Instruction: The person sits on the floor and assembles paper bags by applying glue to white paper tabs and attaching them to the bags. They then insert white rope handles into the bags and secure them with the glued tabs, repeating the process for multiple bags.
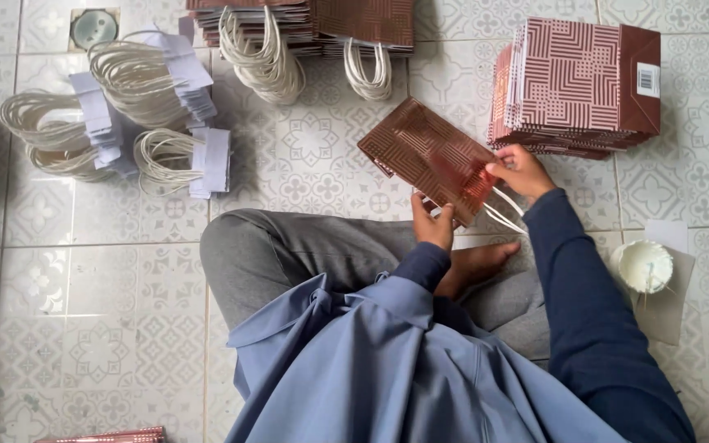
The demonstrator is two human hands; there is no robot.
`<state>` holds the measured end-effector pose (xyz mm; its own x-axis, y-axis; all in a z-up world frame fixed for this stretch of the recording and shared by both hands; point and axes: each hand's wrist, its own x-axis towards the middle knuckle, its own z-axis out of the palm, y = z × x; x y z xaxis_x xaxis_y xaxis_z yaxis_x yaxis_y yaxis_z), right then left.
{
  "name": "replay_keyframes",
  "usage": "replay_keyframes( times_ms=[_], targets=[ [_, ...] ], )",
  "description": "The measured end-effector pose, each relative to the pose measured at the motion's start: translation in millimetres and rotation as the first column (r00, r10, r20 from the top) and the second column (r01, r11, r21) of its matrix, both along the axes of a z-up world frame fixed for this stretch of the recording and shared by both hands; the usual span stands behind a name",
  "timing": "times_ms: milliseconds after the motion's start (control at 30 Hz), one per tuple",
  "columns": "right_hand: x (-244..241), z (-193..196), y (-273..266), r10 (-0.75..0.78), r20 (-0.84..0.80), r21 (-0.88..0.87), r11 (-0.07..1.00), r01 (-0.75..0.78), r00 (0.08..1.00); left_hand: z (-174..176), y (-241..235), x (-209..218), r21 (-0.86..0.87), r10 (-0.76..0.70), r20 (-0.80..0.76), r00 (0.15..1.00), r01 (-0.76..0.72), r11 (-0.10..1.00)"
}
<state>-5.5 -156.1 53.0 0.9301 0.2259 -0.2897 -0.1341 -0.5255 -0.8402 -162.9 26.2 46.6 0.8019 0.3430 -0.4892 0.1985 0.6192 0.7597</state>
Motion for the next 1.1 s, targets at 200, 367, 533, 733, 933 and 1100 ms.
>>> replay_keyframes(
  times_ms=[200,367,533,733,933,1100],
  targets=[
    [-43,125,23,0.044,-0.186,0.32,0.947,0.018,0.982,121,79,-12,0.292,-0.178,0.236,0.955,0.104,0.951],
    [9,161,100,-0.033,-0.114,0.489,0.868,0.085,0.993,122,176,111,0.292,-0.12,0.392,0.912,0.0,0.956],
    [122,99,213,-0.207,0.013,0.634,0.758,0.152,0.978,127,262,228,-0.175,0.108,0.331,0.938,-0.051,0.983],
    [171,37,275,-0.131,0.189,0.135,0.985,0.106,0.973,94,283,263,-0.021,0.035,-0.237,0.971,-0.041,0.999],
    [207,-30,267,-0.094,0.575,-0.075,0.983,0.167,0.812,56,275,311,-0.003,0.112,-0.209,0.972,-0.115,0.993],
    [188,30,268,-0.135,0.162,-0.017,0.99,0.139,0.978,17,278,336,-0.029,0.017,-0.22,0.975,-0.024,0.999]
  ],
)
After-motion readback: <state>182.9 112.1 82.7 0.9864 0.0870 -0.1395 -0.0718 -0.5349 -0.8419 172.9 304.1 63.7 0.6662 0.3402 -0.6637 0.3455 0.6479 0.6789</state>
